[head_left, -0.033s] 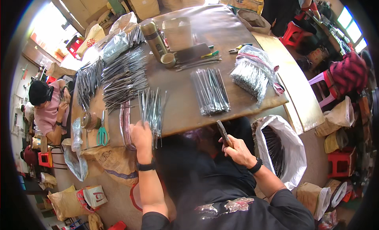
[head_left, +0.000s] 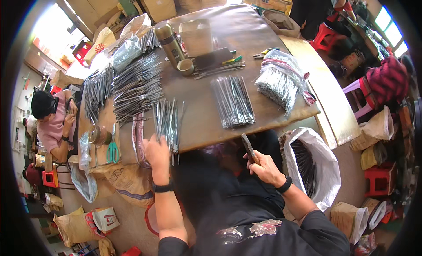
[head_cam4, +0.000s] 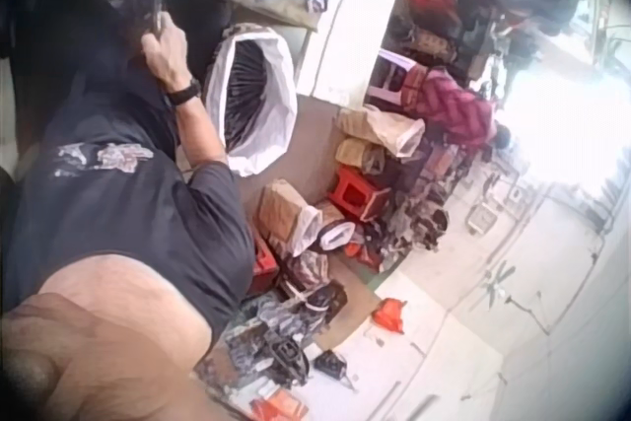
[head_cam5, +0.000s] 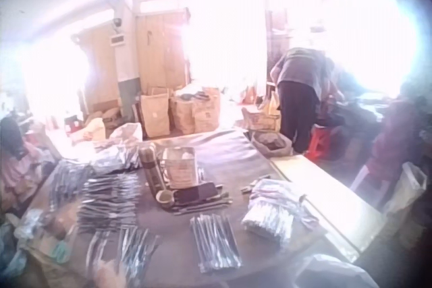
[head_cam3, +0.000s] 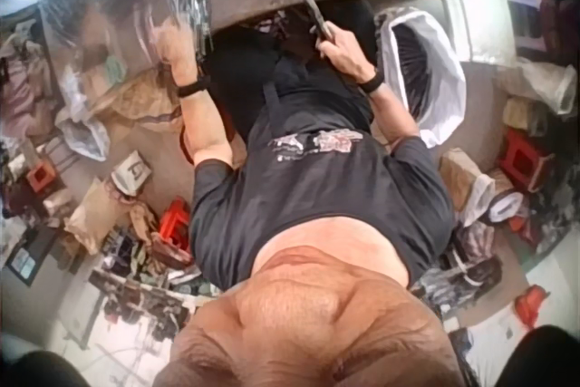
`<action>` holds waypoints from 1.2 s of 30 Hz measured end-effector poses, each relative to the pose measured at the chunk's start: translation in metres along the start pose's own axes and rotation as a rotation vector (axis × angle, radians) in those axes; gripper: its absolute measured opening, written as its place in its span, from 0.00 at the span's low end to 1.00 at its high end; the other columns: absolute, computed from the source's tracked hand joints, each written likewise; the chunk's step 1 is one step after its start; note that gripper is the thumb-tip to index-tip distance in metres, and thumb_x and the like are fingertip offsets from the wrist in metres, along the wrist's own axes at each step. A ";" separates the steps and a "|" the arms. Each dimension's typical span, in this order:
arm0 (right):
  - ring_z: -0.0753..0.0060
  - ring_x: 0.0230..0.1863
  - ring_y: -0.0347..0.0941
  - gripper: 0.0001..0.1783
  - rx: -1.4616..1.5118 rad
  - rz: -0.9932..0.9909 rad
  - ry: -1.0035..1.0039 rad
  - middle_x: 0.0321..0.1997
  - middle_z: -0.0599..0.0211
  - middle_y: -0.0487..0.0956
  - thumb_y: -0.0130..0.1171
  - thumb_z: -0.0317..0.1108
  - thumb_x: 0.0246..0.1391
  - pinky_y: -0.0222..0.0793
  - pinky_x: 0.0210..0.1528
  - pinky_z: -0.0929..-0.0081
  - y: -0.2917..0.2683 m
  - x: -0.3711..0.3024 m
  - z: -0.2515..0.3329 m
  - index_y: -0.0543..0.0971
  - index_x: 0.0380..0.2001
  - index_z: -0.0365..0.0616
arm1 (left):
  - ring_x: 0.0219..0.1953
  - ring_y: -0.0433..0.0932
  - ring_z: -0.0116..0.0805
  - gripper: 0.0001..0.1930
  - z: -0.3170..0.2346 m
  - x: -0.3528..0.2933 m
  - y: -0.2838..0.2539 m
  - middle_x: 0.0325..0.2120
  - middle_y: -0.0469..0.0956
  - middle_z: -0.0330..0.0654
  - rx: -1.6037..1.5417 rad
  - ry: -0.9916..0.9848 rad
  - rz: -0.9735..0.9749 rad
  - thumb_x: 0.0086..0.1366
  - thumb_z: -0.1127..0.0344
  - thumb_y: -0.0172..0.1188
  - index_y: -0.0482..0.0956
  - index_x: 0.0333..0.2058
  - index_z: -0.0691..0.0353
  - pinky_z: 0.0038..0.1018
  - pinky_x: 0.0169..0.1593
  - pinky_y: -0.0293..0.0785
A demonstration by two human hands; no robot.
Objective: The person repeatedly picks up long metal rods from a pile on the table, uses pliers to cut them into shorter pieces, and places the cut pieces back on the table. The process is repeated continuously throughout the clip.
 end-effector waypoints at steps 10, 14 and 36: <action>0.81 0.23 0.70 0.18 0.430 0.118 0.040 0.26 0.67 0.75 0.48 0.26 0.47 0.63 0.24 0.83 0.001 -0.011 0.033 0.72 0.45 0.38 | 0.39 0.76 0.51 0.17 -0.127 -0.038 0.043 0.39 0.73 0.53 -0.343 0.103 0.297 0.59 0.59 0.60 0.78 0.43 0.61 0.39 0.44 0.73; 0.80 0.23 0.71 0.18 0.422 0.074 0.034 0.26 0.67 0.75 0.48 0.25 0.47 0.64 0.24 0.83 -0.006 -0.017 0.033 0.73 0.45 0.37 | 0.41 0.75 0.53 0.16 -0.150 -0.031 0.077 0.40 0.74 0.53 -0.332 0.066 0.378 0.59 0.56 0.59 0.76 0.40 0.62 0.42 0.45 0.72; 0.76 0.23 0.73 0.14 0.475 -0.228 0.065 0.26 0.64 0.77 0.49 0.27 0.43 0.64 0.25 0.82 -0.075 -0.026 0.005 0.74 0.36 0.36 | 0.24 0.80 0.37 0.08 -0.096 -0.008 0.103 0.26 0.77 0.45 -1.449 -0.594 0.957 0.60 0.75 0.58 0.74 0.38 0.71 0.26 0.26 0.79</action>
Point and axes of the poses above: each hand's wrist, its own x-axis towards the middle knuckle, its own y-axis out of the palm, z = x × y, the point moved 4 cm from there along x, towards the middle knuckle
